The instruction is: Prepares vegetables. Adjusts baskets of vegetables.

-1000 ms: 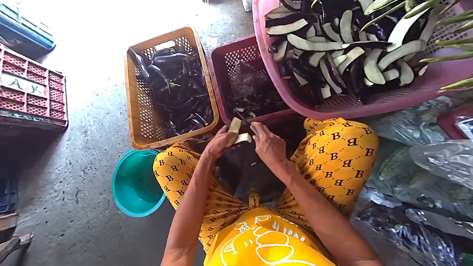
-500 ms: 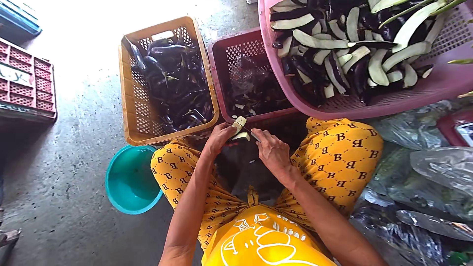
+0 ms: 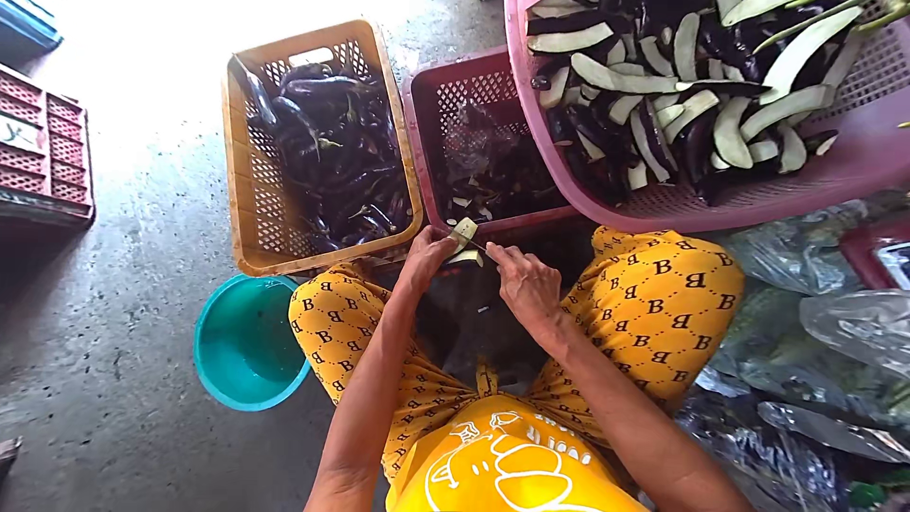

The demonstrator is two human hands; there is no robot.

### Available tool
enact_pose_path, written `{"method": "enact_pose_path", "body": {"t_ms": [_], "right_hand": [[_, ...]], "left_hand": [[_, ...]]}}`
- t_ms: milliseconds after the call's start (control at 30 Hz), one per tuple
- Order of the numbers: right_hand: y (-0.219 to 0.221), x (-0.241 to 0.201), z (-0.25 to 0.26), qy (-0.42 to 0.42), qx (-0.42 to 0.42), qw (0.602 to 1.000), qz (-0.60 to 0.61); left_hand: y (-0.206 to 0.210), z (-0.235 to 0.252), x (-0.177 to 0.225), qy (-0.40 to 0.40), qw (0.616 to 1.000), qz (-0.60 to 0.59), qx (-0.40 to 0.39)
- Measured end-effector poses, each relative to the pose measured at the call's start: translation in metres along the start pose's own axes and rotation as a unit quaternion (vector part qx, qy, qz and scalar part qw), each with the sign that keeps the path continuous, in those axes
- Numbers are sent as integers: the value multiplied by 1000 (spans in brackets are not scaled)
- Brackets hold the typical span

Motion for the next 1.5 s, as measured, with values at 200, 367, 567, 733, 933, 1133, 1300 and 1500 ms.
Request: {"method": "enact_pose_path", "body": {"t_ms": [200, 367, 567, 733, 933, 1133, 1300, 1500], "right_hand": [[25, -2, 20, 6, -10, 1000, 17], [27, 9, 18, 17, -5, 998, 61], [4, 19, 35, 120, 20, 963, 239], [-5, 0, 19, 43, 51, 976, 205], [1, -6, 5, -49, 122, 972, 193], [3, -11, 4, -84, 153, 967, 187], [6, -10, 2, -74, 149, 966, 197], [14, -12, -4, 17, 27, 988, 152]], "left_hand": [[-3, 1, -3, -1, 1000, 0, 13], [-26, -4, -3, 21, 996, -51, 67], [-36, -12, 17, 169, 968, -177, 51], [-29, -11, 23, 187, 948, -258, 25], [-24, -14, 23, 187, 932, -310, -1], [-21, -13, 25, 196, 924, -329, -18], [-19, -11, 24, 170, 945, -280, 18], [-5, 2, 3, 99, 983, -124, 93]]}}
Point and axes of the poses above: each hand's wrist, its own z-axis towards the middle knuckle, its own y-axis out of the palm, x = y × z, the point moved 6 cm from there along z, towards the middle knuckle, and after that the axes turned 12 degrees about z, right-handed, at the moved point
